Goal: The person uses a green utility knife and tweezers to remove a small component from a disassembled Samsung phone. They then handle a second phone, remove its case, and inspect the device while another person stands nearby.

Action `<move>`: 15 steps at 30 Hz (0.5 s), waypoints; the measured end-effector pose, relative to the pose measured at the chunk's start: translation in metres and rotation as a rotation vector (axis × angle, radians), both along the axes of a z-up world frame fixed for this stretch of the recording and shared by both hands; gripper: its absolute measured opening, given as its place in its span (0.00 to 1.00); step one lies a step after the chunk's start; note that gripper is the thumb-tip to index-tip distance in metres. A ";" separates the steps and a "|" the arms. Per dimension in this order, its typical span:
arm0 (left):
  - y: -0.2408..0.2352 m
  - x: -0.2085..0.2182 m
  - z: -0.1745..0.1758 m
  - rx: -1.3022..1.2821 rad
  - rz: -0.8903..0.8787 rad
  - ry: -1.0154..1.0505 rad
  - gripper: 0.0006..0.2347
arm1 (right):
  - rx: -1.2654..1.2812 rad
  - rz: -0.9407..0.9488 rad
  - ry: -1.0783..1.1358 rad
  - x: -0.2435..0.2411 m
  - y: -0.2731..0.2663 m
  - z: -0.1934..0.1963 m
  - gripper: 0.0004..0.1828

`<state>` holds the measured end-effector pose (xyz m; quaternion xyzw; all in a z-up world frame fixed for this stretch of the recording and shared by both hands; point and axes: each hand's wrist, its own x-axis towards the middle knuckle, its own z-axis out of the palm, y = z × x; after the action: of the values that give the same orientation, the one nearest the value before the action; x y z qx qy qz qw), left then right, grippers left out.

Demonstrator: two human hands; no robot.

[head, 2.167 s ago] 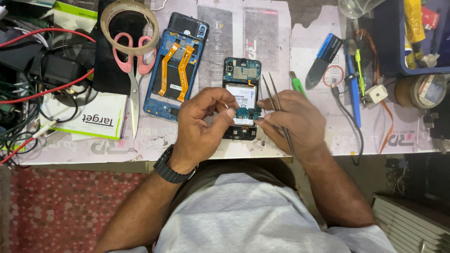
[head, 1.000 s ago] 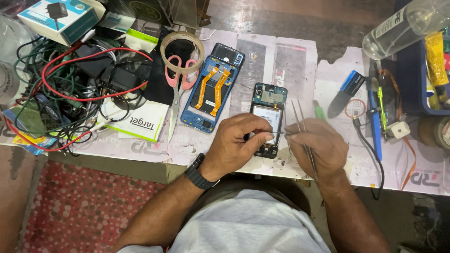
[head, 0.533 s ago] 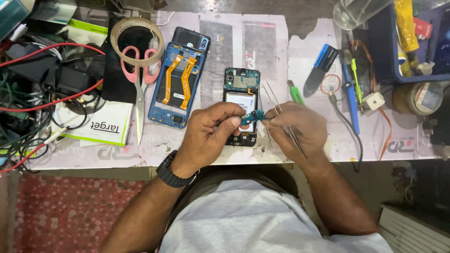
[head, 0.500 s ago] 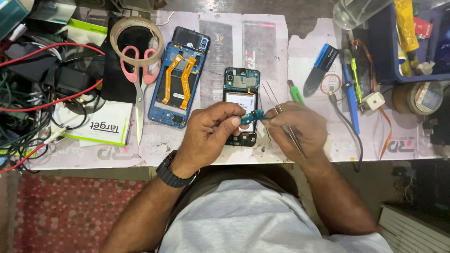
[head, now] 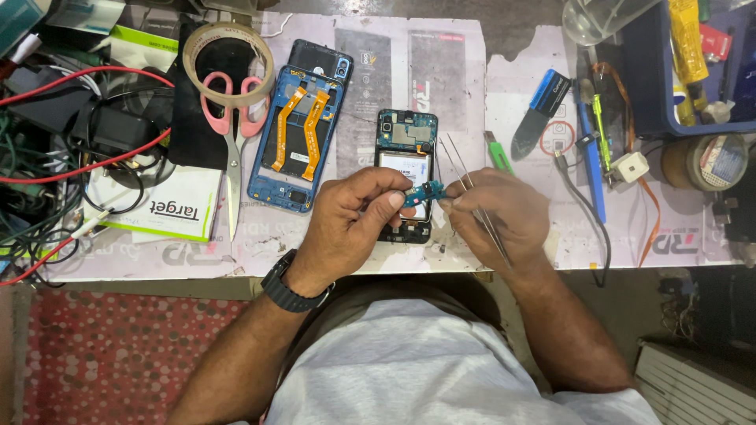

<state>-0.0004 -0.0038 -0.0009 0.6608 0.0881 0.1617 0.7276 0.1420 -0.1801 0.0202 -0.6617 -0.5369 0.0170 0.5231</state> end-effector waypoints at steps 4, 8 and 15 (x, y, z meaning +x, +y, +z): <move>0.000 0.000 0.000 -0.030 -0.009 -0.003 0.09 | 0.014 0.006 -0.006 0.001 0.002 0.001 0.13; 0.000 0.000 0.000 -0.047 -0.004 -0.023 0.10 | -0.037 0.015 -0.096 0.002 0.001 0.005 0.15; 0.001 -0.003 0.000 -0.056 -0.005 -0.037 0.06 | 0.005 0.021 -0.278 0.001 0.007 0.006 0.14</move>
<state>-0.0030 -0.0029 -0.0010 0.6373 0.0775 0.1693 0.7478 0.1426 -0.1732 0.0263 -0.6507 -0.6111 -0.0709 0.4451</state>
